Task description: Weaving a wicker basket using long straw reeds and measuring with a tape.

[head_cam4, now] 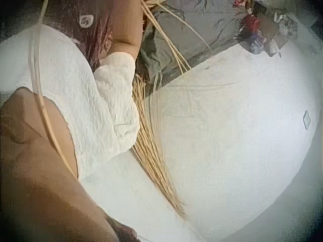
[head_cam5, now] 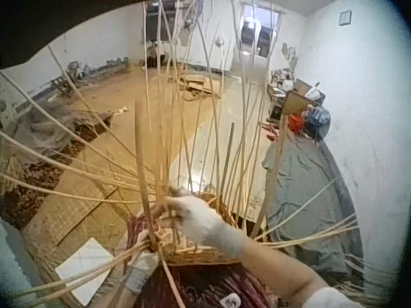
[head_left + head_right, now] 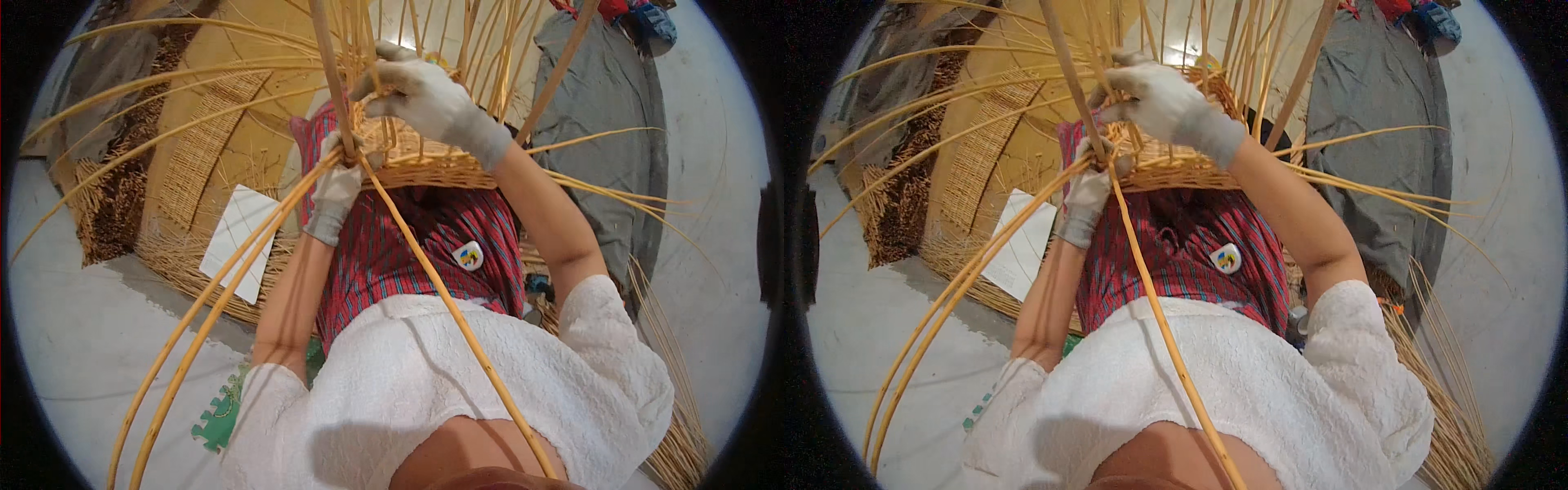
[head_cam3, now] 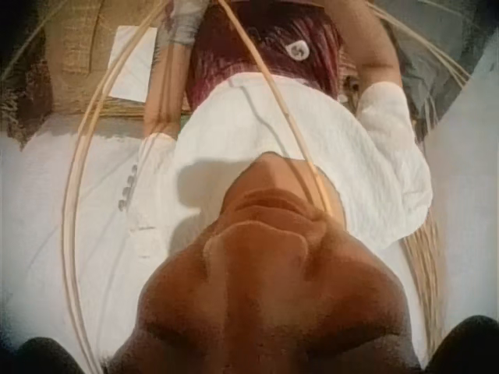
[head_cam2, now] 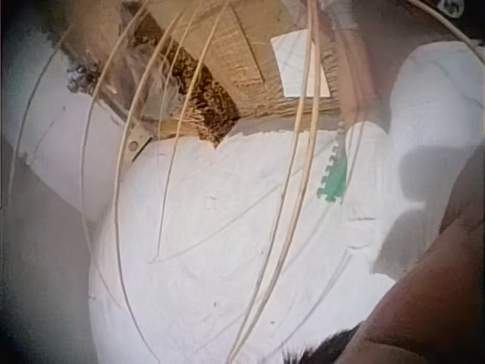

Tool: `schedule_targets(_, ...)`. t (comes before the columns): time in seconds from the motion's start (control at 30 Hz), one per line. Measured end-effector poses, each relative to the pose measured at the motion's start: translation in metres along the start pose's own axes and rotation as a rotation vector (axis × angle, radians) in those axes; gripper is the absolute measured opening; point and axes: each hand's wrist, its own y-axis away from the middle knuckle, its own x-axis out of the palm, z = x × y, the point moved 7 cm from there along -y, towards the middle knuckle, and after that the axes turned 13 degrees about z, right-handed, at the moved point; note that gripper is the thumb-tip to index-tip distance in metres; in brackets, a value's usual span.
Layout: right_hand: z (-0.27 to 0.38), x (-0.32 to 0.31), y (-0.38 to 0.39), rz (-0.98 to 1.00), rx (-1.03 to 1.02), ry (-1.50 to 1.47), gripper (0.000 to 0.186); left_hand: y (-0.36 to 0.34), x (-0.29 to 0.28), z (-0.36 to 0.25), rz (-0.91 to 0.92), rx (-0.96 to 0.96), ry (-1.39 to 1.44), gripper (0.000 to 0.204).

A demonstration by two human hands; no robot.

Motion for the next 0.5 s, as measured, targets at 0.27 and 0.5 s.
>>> schedule_targets(0.27,-0.059,0.018,-0.017,-0.100,0.737,0.406,0.089,-0.003,-0.001,0.004,-0.099,-0.043,0.041,0.036)
schedule_targets(0.5,-0.007,0.034,0.089,-0.685,0.563,-0.535,0.042,-0.002,0.004,0.020,-0.040,-0.129,0.061,0.044)
